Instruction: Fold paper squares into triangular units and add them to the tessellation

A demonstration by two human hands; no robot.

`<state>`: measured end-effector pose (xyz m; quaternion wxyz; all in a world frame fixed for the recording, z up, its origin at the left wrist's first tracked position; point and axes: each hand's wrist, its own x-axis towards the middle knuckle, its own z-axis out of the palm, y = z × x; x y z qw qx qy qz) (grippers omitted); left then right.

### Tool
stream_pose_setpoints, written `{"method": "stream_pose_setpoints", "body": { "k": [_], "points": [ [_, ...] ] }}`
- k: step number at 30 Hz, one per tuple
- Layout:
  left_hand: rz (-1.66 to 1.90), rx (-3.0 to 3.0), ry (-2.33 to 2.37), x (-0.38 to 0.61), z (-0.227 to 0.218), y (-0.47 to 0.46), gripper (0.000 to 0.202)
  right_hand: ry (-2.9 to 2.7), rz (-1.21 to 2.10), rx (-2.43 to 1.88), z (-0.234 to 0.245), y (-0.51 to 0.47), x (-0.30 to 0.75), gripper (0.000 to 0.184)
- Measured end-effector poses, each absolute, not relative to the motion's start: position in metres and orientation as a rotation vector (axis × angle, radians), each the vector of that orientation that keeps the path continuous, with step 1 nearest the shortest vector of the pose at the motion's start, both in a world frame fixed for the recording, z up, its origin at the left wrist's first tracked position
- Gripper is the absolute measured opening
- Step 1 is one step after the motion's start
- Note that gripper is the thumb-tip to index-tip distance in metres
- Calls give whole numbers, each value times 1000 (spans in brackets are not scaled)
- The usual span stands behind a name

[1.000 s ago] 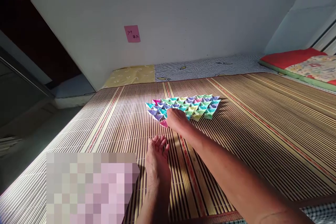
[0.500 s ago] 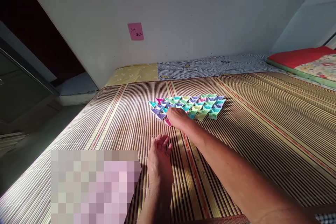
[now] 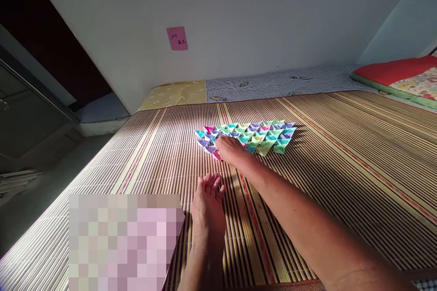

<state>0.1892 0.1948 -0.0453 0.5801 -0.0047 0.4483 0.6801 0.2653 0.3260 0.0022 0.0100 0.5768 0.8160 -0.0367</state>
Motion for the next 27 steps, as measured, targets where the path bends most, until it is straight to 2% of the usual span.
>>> {"method": "stream_pose_setpoints", "body": {
  "k": [1,7,11,14,16,21,23,26,27],
  "points": [
    [1590,-12,1048,189,-45,195,25,2564,-101,1819,3,327,269,13],
    [1602,-27,1046,189,-44,194,27,2603,-77,1858,10,333,284,19],
    [1610,-27,1046,189,-44,194,26,2570,-131,1786,5,332,273,12],
    [1607,-32,1048,188,-46,196,26,2529,-148,1769,0,331,263,28],
    [1624,-23,1037,188,-48,196,25,2515,-152,1775,-1,331,260,32],
    [1534,110,983,192,-47,191,7,2615,-161,1774,11,323,259,13],
    [1344,264,924,197,-46,188,3,2723,-189,1738,23,310,255,15],
    [1168,359,929,204,-44,185,6,2910,-357,1536,38,277,239,13],
    [1171,336,961,204,-44,185,6,3013,-506,1375,40,263,232,11]
  ]
}}
